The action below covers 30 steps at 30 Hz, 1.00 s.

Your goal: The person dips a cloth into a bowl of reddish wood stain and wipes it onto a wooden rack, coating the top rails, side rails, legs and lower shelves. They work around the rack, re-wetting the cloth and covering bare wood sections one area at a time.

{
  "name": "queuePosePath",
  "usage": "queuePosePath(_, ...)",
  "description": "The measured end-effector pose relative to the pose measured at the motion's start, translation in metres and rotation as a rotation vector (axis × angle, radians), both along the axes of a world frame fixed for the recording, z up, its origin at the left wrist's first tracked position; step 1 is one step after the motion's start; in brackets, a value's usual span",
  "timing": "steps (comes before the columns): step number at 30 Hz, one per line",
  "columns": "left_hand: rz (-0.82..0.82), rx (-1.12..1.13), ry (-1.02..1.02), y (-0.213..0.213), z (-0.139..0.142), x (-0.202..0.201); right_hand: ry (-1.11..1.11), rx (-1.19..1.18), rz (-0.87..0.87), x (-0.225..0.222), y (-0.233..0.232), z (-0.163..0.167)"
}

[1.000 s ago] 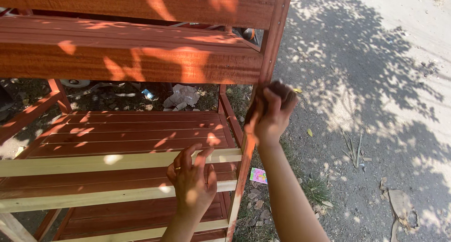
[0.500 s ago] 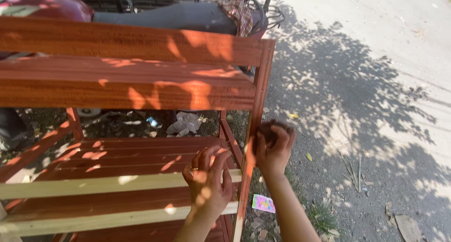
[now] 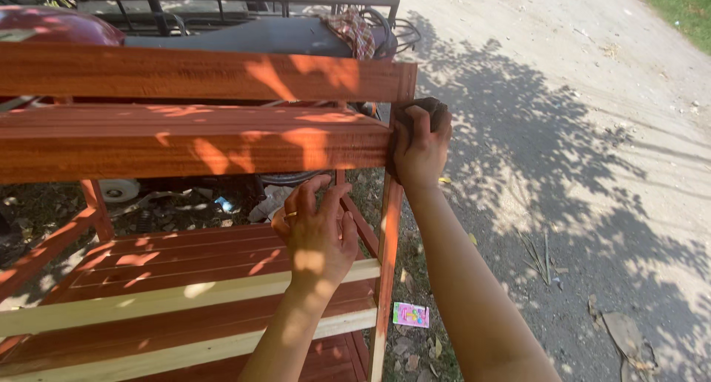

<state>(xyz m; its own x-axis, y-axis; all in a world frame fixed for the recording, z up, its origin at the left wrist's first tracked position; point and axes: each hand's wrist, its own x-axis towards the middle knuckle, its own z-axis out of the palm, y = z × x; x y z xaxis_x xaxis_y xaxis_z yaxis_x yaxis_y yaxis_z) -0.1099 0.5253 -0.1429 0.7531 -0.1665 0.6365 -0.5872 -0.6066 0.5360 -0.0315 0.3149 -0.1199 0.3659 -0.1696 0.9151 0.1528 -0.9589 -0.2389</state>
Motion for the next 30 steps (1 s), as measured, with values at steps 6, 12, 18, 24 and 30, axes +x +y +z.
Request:
queuePosePath(6, 0.045, 0.016, 0.193, 0.004, -0.094, -0.048, 0.161, 0.03, -0.018, -0.092, 0.014, -0.156)
queuePosePath(12, 0.046, -0.105, 0.201, -0.008, -0.191, -0.106, 0.254, 0.048, -0.025, -0.178, 0.029, -0.284)
queuePosePath(18, 0.098, -0.141, 0.2, -0.016, -0.282, -0.167, 0.256, 0.121, 0.028, -0.227, 0.036, -0.373)
queuePosePath(24, 0.125, -0.048, 0.264, -0.015, -0.354, -0.218, 0.34, 0.109, 0.069, -0.302, 0.053, -0.473)
queuePosePath(30, 0.114, 0.037, 0.337, -0.007, -0.403, -0.249, 0.544, 0.27, 0.068, -0.393, 0.081, -0.557)
